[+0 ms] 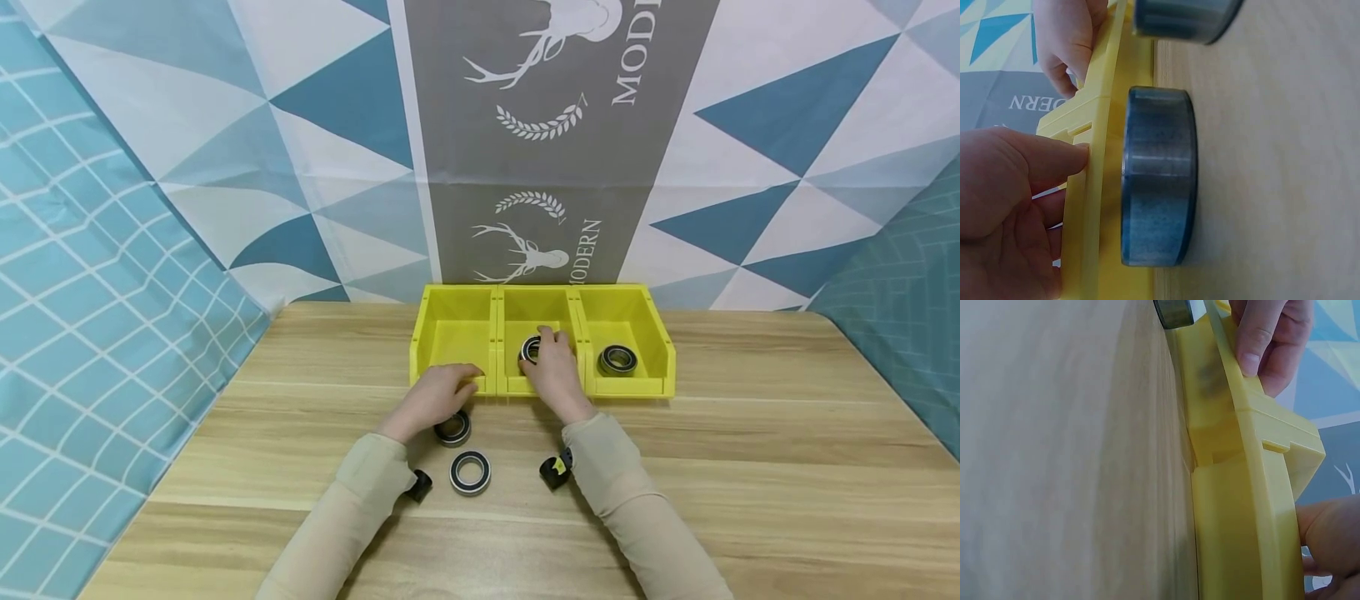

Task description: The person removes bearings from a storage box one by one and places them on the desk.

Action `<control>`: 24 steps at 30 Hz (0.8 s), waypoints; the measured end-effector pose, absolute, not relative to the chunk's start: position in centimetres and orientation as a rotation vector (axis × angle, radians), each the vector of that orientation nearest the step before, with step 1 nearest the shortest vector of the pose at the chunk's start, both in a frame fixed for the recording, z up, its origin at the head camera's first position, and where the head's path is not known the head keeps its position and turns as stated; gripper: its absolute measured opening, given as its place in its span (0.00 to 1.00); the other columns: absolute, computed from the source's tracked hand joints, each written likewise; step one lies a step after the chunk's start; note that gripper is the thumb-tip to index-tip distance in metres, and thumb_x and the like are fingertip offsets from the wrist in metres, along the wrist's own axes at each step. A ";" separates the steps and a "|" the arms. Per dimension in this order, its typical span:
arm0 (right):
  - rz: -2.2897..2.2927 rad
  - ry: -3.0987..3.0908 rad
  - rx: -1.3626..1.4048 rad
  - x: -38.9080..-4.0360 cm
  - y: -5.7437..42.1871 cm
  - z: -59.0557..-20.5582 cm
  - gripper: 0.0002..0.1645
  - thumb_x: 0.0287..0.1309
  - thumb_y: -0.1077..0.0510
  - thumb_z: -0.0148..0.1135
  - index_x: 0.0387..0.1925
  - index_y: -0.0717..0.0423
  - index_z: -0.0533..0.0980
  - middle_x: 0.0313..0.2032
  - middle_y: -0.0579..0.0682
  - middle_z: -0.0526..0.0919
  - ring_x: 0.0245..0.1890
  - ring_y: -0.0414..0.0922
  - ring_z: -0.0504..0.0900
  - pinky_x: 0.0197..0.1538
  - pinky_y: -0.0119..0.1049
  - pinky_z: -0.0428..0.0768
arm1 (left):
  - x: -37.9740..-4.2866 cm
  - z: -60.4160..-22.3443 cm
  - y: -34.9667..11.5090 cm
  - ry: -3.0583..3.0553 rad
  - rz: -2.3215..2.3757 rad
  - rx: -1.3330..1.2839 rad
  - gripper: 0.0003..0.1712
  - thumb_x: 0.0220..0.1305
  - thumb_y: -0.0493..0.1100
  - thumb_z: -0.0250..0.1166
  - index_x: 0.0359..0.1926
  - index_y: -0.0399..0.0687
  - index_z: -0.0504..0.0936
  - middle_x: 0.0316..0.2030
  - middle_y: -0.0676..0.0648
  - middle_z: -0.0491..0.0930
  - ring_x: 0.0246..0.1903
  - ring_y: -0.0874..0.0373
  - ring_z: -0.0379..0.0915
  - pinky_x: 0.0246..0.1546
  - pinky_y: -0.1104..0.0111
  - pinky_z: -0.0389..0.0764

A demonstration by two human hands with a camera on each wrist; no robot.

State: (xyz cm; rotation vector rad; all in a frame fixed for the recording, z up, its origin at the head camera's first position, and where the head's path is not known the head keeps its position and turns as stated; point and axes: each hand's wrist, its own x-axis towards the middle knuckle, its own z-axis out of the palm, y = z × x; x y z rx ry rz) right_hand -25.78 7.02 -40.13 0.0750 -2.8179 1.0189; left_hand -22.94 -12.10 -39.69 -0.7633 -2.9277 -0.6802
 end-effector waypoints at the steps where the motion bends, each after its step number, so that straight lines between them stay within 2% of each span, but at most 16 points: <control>1: 1.026 -2.811 0.081 -25.8 7.0 -40.2 0.38 0.51 0.58 0.64 0.61 0.64 0.60 0.52 0.67 0.65 0.45 0.60 0.74 0.47 0.48 0.76 | -22.9 -39.7 -12.1 -2.932 -0.678 -0.762 0.14 0.63 0.39 0.56 0.48 0.43 0.79 0.46 0.45 0.80 0.46 0.51 0.76 0.49 0.60 0.74; 10: 1.076 -2.745 0.126 -25.5 7.0 -40.3 0.36 0.50 0.61 0.65 0.61 0.62 0.62 0.53 0.65 0.64 0.47 0.59 0.74 0.48 0.48 0.75 | -22.8 -39.5 -12.1 -2.946 -0.682 -0.747 0.14 0.63 0.39 0.56 0.49 0.43 0.78 0.47 0.44 0.79 0.48 0.50 0.75 0.50 0.59 0.73; 18: 1.088 -2.684 0.178 -25.1 6.8 -40.1 0.36 0.47 0.64 0.66 0.59 0.62 0.64 0.52 0.63 0.64 0.45 0.57 0.74 0.46 0.47 0.76 | -22.7 -39.5 -12.1 -2.952 -0.689 -0.737 0.14 0.63 0.39 0.56 0.49 0.42 0.78 0.48 0.44 0.79 0.48 0.50 0.75 0.51 0.59 0.73; 24: 1.103 -2.664 0.189 -25.0 6.9 -39.8 0.34 0.43 0.64 0.68 0.56 0.60 0.68 0.49 0.60 0.64 0.46 0.54 0.72 0.50 0.46 0.74 | -22.9 -39.6 -12.0 -2.948 -0.682 -0.742 0.14 0.63 0.40 0.56 0.49 0.43 0.78 0.46 0.45 0.80 0.47 0.51 0.76 0.50 0.59 0.74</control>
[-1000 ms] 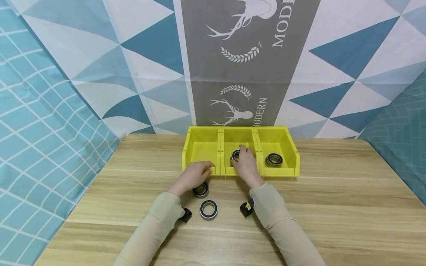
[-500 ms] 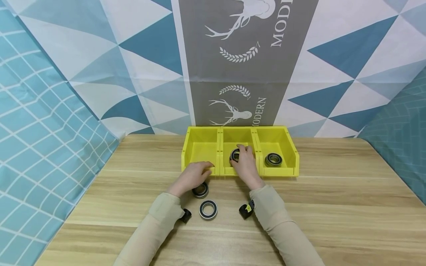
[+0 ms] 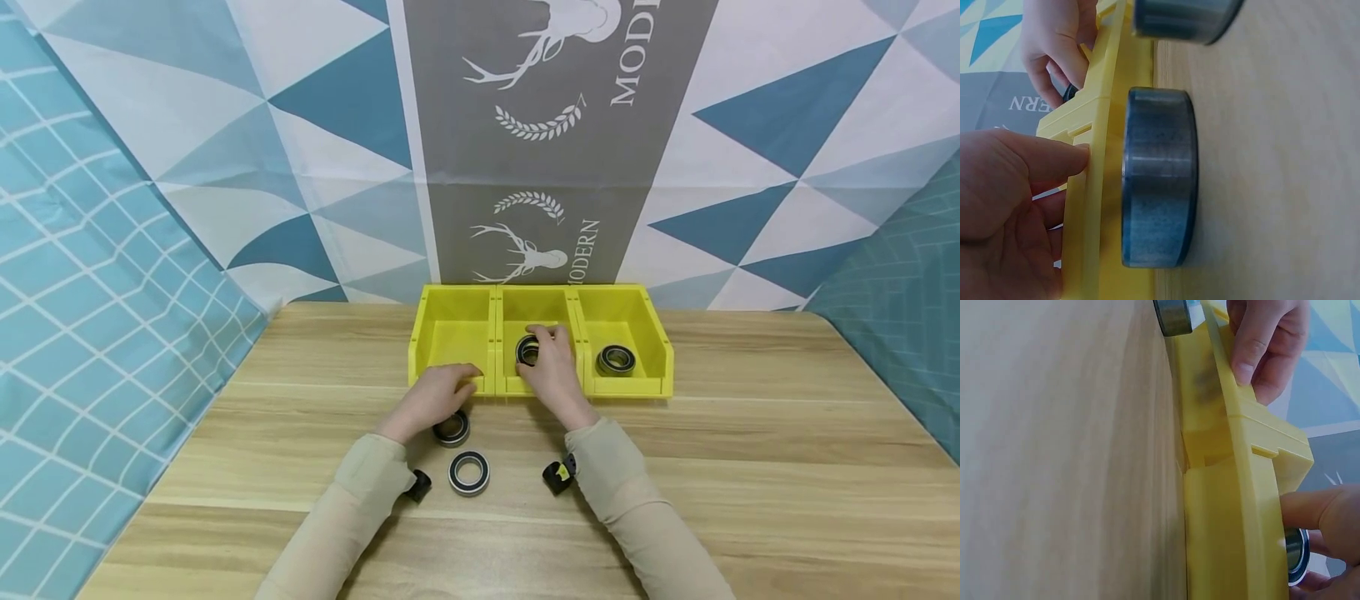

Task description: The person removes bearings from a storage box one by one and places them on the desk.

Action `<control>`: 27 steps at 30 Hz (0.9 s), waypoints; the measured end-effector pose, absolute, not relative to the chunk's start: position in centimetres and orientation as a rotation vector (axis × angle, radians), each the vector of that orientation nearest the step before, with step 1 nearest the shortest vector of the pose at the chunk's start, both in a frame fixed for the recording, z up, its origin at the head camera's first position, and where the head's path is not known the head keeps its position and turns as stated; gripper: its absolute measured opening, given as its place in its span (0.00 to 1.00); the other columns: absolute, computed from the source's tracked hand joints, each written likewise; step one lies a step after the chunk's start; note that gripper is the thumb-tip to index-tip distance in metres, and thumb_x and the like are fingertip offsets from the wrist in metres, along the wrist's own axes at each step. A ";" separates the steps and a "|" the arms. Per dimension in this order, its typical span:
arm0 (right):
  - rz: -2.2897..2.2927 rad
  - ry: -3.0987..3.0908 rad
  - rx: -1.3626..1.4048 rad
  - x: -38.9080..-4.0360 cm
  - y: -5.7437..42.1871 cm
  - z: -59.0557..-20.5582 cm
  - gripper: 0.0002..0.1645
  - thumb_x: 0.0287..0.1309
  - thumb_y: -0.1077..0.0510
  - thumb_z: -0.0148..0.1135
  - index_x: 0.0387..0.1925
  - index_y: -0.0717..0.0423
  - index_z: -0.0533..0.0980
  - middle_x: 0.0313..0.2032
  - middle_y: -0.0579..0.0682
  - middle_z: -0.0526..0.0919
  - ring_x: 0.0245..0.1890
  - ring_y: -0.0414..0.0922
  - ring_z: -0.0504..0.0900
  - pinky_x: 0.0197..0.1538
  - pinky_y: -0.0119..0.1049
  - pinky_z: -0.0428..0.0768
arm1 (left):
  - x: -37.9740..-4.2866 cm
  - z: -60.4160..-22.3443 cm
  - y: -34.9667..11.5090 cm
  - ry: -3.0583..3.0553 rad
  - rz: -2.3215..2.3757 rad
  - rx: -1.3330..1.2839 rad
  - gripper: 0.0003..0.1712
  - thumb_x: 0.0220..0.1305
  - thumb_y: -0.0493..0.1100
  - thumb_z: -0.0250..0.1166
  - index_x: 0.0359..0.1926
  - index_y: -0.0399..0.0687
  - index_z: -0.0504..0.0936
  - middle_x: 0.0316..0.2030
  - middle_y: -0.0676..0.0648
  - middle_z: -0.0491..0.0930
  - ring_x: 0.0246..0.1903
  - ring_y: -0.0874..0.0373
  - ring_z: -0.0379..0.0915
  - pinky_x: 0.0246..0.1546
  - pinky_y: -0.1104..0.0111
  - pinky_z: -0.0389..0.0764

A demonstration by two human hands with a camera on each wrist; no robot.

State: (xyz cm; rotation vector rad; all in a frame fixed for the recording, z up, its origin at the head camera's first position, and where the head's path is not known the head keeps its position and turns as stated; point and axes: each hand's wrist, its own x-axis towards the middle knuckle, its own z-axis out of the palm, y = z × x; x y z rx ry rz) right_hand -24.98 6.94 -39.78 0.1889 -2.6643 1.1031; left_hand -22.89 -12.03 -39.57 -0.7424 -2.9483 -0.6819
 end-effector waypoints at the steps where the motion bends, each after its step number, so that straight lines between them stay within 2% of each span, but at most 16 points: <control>1: 1.107 -2.664 0.190 -25.0 7.0 -39.7 0.34 0.42 0.64 0.68 0.55 0.60 0.69 0.49 0.60 0.64 0.46 0.54 0.72 0.51 0.46 0.73 | -22.9 -39.5 -12.0 -2.948 -0.683 -0.743 0.14 0.64 0.40 0.56 0.49 0.43 0.78 0.46 0.45 0.80 0.46 0.51 0.76 0.49 0.59 0.74; 5: 1.140 -2.659 0.189 -24.8 7.1 -39.4 0.34 0.41 0.64 0.69 0.54 0.60 0.70 0.49 0.59 0.63 0.47 0.53 0.71 0.53 0.45 0.72 | -22.9 -39.5 -12.1 -2.942 -0.680 -0.742 0.13 0.63 0.40 0.56 0.48 0.43 0.78 0.45 0.45 0.81 0.45 0.51 0.77 0.48 0.60 0.74; 13: 1.137 -2.669 0.214 -23.9 7.4 -38.5 0.31 0.42 0.62 0.70 0.51 0.58 0.71 0.48 0.57 0.61 0.42 0.52 0.73 0.48 0.45 0.75 | -22.8 -39.4 -12.0 -2.950 -0.683 -0.724 0.13 0.63 0.40 0.56 0.48 0.44 0.79 0.45 0.46 0.81 0.45 0.52 0.77 0.48 0.60 0.74; 17: 1.101 -2.675 0.272 -23.5 7.7 -38.2 0.30 0.40 0.61 0.70 0.49 0.59 0.72 0.45 0.56 0.62 0.42 0.52 0.73 0.47 0.45 0.75 | -22.8 -39.5 -12.0 -2.954 -0.688 -0.718 0.13 0.63 0.40 0.56 0.47 0.44 0.79 0.45 0.46 0.81 0.45 0.52 0.76 0.48 0.60 0.74; 22: 1.082 -2.708 0.298 -23.1 8.2 -37.6 0.28 0.39 0.60 0.71 0.46 0.59 0.72 0.42 0.56 0.64 0.36 0.51 0.74 0.42 0.42 0.77 | -22.9 -39.6 -12.0 -2.955 -0.688 -0.720 0.13 0.63 0.40 0.56 0.48 0.44 0.79 0.45 0.46 0.80 0.45 0.52 0.76 0.49 0.60 0.74; 27: 1.035 -2.747 0.361 -22.8 8.4 -37.3 0.23 0.40 0.60 0.70 0.42 0.59 0.73 0.41 0.56 0.71 0.37 0.51 0.74 0.38 0.40 0.77 | -22.9 -39.7 -12.0 -2.952 -0.687 -0.724 0.13 0.63 0.40 0.56 0.48 0.44 0.79 0.45 0.45 0.80 0.46 0.51 0.76 0.49 0.60 0.74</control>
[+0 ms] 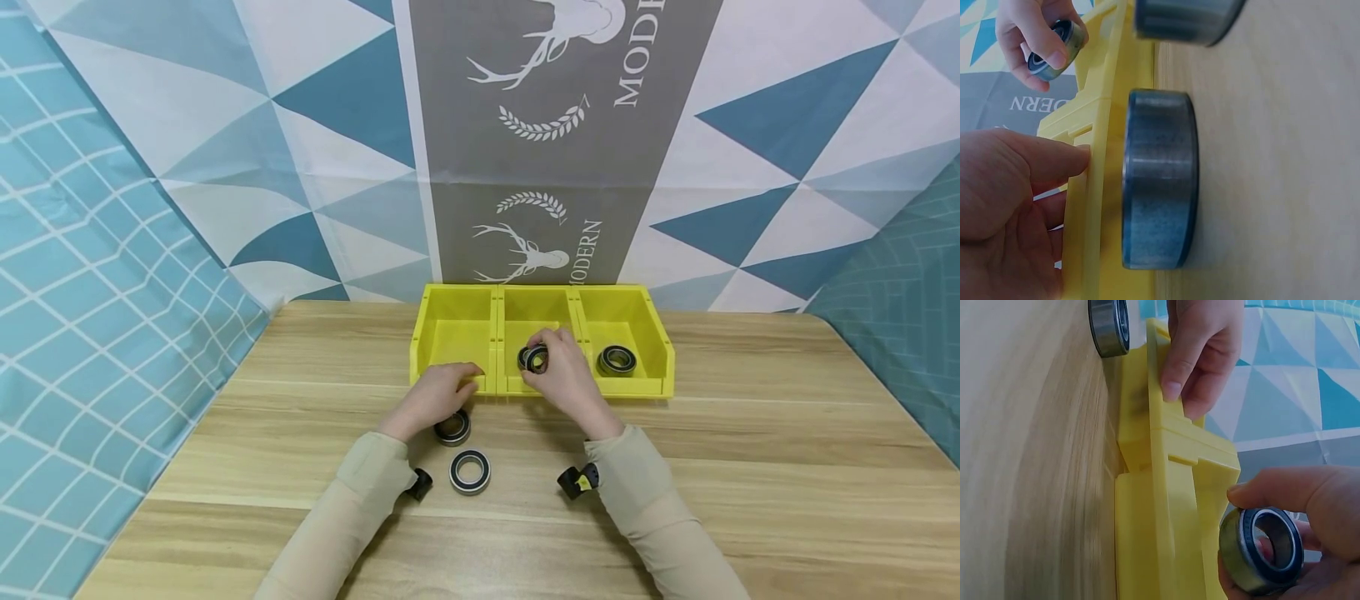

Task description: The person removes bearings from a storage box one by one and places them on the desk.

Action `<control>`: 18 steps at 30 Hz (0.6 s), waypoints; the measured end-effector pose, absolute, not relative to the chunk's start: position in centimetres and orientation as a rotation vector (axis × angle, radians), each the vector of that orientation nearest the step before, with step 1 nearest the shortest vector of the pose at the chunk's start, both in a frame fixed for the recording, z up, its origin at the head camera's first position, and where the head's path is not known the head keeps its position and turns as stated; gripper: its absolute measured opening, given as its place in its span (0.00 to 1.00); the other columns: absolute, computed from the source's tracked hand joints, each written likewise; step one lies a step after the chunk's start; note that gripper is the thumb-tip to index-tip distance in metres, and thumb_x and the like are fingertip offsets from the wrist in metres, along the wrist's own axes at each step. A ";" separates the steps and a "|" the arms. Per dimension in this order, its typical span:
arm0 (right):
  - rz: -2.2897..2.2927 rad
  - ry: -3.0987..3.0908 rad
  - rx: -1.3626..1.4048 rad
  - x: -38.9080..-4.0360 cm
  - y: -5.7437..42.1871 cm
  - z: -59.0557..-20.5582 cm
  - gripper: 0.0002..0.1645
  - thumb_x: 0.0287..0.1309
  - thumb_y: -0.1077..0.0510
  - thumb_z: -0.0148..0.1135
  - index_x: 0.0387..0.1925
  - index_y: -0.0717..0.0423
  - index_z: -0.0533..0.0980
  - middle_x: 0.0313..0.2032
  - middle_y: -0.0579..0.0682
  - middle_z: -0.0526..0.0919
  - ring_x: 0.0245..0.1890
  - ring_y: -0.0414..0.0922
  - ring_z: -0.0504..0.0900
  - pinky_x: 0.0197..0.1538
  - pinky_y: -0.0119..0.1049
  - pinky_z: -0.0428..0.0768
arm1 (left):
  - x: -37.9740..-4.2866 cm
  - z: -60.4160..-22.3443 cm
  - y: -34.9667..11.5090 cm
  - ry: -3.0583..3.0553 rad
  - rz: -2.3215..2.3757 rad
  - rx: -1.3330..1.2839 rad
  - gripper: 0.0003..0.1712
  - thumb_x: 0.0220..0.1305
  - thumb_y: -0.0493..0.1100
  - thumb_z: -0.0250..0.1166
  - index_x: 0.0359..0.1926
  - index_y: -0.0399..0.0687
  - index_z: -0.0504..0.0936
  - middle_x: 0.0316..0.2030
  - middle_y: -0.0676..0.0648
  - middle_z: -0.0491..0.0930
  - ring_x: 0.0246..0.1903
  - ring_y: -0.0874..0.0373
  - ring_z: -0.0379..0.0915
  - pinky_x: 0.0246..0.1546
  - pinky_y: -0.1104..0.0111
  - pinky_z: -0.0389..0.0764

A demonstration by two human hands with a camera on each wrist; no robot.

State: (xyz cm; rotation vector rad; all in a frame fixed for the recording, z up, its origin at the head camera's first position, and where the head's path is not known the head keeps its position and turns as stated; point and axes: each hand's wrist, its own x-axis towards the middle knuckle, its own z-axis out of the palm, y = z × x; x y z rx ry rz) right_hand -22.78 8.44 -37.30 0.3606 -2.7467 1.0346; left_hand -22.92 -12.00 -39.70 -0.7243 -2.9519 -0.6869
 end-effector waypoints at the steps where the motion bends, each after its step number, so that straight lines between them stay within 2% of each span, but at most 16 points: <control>1: 1.025 -2.749 0.377 -22.7 8.4 -37.3 0.22 0.40 0.61 0.69 0.41 0.59 0.74 0.40 0.57 0.72 0.38 0.51 0.74 0.39 0.40 0.77 | -22.9 -39.7 -12.0 -2.952 -0.688 -0.725 0.13 0.63 0.40 0.56 0.48 0.44 0.78 0.45 0.45 0.80 0.46 0.51 0.76 0.49 0.60 0.74; 10: 0.995 -2.738 0.492 -21.9 8.1 -37.1 0.19 0.39 0.62 0.68 0.38 0.58 0.75 0.35 0.54 0.75 0.35 0.48 0.74 0.40 0.41 0.76 | -22.9 -39.6 -12.0 -2.954 -0.701 -0.728 0.13 0.64 0.40 0.56 0.48 0.44 0.78 0.45 0.46 0.80 0.46 0.52 0.76 0.49 0.60 0.74; 18: 0.921 -2.801 0.574 -21.1 7.5 -36.7 0.19 0.39 0.61 0.67 0.39 0.57 0.74 0.37 0.53 0.75 0.36 0.46 0.74 0.40 0.39 0.76 | -22.9 -39.6 -12.0 -2.959 -0.698 -0.726 0.14 0.64 0.40 0.56 0.49 0.44 0.78 0.45 0.46 0.80 0.46 0.52 0.76 0.50 0.60 0.73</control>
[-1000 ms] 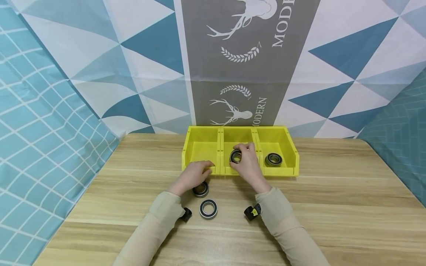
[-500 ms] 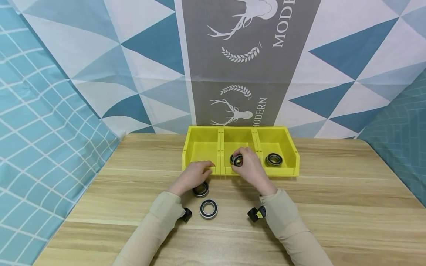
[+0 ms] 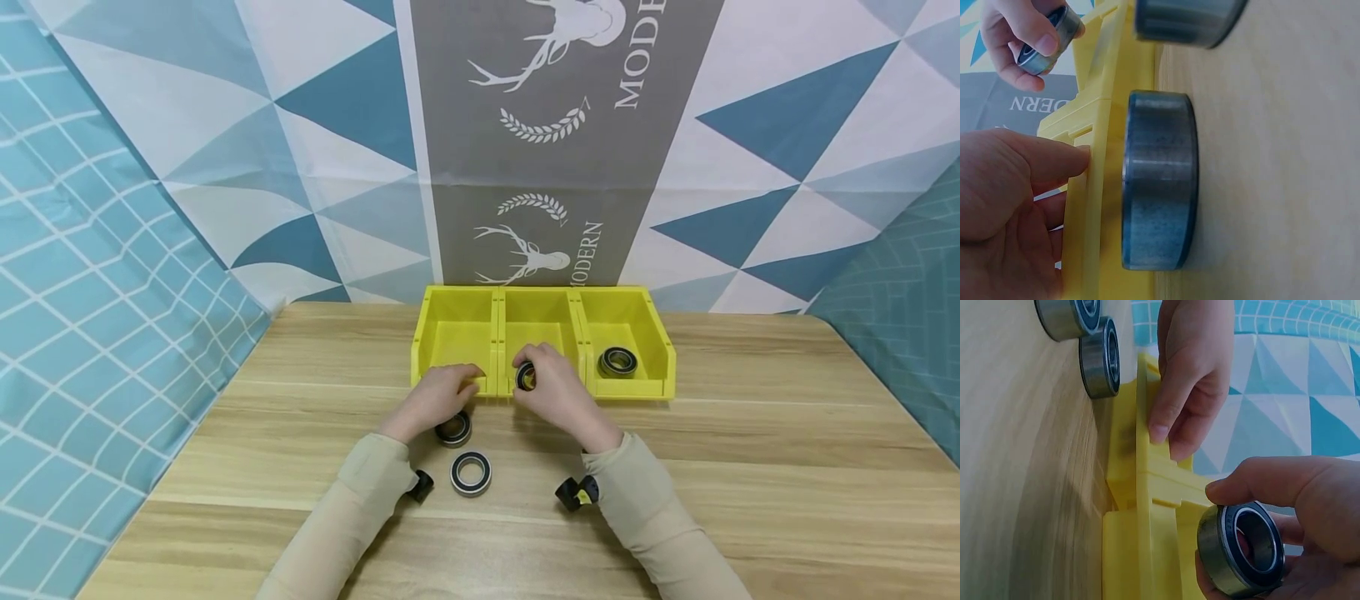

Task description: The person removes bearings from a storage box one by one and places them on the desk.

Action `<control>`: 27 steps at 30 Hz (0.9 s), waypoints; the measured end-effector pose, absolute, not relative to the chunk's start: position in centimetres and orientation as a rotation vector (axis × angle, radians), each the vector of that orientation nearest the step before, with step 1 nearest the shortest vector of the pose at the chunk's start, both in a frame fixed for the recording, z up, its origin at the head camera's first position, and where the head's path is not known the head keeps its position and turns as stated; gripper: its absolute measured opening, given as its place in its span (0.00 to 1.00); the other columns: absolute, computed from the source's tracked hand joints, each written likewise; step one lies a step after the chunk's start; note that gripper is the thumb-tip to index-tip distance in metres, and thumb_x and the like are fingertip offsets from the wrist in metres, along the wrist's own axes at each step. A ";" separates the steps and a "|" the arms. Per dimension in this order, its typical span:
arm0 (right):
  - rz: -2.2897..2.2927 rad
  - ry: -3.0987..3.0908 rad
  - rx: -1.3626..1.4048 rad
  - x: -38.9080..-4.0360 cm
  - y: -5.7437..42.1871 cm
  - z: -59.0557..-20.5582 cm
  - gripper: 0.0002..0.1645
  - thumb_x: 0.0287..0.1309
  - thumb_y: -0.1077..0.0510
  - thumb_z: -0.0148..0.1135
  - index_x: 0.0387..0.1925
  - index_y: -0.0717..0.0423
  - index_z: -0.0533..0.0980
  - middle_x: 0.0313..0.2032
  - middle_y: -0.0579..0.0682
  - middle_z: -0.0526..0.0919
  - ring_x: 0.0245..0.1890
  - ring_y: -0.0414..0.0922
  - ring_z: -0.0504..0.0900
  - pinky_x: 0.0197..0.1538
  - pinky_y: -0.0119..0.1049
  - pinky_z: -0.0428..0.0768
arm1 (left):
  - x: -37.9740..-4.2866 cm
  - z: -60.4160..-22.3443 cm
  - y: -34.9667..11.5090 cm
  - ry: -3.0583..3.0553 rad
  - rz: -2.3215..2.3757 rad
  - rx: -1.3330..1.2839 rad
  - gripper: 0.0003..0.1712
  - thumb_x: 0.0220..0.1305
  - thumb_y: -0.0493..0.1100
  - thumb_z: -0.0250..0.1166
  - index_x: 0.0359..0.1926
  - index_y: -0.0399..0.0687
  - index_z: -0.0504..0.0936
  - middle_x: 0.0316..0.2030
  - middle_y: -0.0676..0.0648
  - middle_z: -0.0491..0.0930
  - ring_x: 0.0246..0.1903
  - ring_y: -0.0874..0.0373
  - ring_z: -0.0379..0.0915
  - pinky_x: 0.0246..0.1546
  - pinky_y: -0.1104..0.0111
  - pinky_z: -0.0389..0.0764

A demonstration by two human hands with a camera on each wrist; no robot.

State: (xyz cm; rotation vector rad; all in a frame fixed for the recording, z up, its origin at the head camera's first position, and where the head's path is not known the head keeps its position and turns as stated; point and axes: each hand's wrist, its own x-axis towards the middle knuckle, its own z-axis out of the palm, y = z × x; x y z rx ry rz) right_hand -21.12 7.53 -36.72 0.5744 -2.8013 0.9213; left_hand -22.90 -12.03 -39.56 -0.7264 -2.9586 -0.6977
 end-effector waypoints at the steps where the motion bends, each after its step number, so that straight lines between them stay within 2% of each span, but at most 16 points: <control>1: 0.917 -2.809 0.580 -21.0 7.4 -36.7 0.20 0.39 0.61 0.67 0.39 0.57 0.74 0.38 0.53 0.75 0.36 0.47 0.74 0.40 0.39 0.76 | -22.9 -39.6 -12.0 -2.958 -0.702 -0.727 0.14 0.64 0.40 0.56 0.49 0.44 0.78 0.45 0.46 0.80 0.46 0.52 0.76 0.50 0.60 0.73; 7: 0.855 -2.851 0.648 -20.8 6.9 -37.0 0.20 0.39 0.61 0.67 0.39 0.56 0.74 0.41 0.54 0.75 0.39 0.48 0.76 0.41 0.39 0.77 | -22.8 -39.6 -12.0 -2.953 -0.713 -0.717 0.13 0.63 0.40 0.56 0.48 0.44 0.78 0.45 0.46 0.80 0.45 0.52 0.76 0.48 0.60 0.74; 14: 0.808 -2.933 0.735 -20.4 6.5 -37.3 0.20 0.38 0.62 0.66 0.39 0.56 0.74 0.38 0.52 0.74 0.33 0.45 0.73 0.35 0.36 0.74 | -22.7 -39.5 -12.0 -2.959 -0.721 -0.706 0.13 0.63 0.40 0.56 0.48 0.44 0.78 0.45 0.46 0.80 0.45 0.53 0.76 0.48 0.60 0.74; 20: 0.799 -2.970 0.834 -20.1 6.3 -37.7 0.20 0.37 0.62 0.67 0.38 0.57 0.74 0.37 0.50 0.76 0.35 0.45 0.73 0.37 0.38 0.73 | -22.8 -39.5 -12.0 -2.965 -0.711 -0.698 0.13 0.63 0.40 0.56 0.48 0.44 0.78 0.45 0.46 0.80 0.45 0.53 0.76 0.48 0.60 0.74; 27: 0.787 -2.989 0.939 -19.8 6.1 -38.0 0.20 0.35 0.63 0.67 0.37 0.58 0.74 0.33 0.50 0.74 0.29 0.44 0.70 0.32 0.35 0.71 | -22.8 -39.6 -12.0 -2.966 -0.708 -0.699 0.13 0.63 0.40 0.56 0.48 0.44 0.78 0.45 0.46 0.80 0.46 0.52 0.76 0.49 0.60 0.74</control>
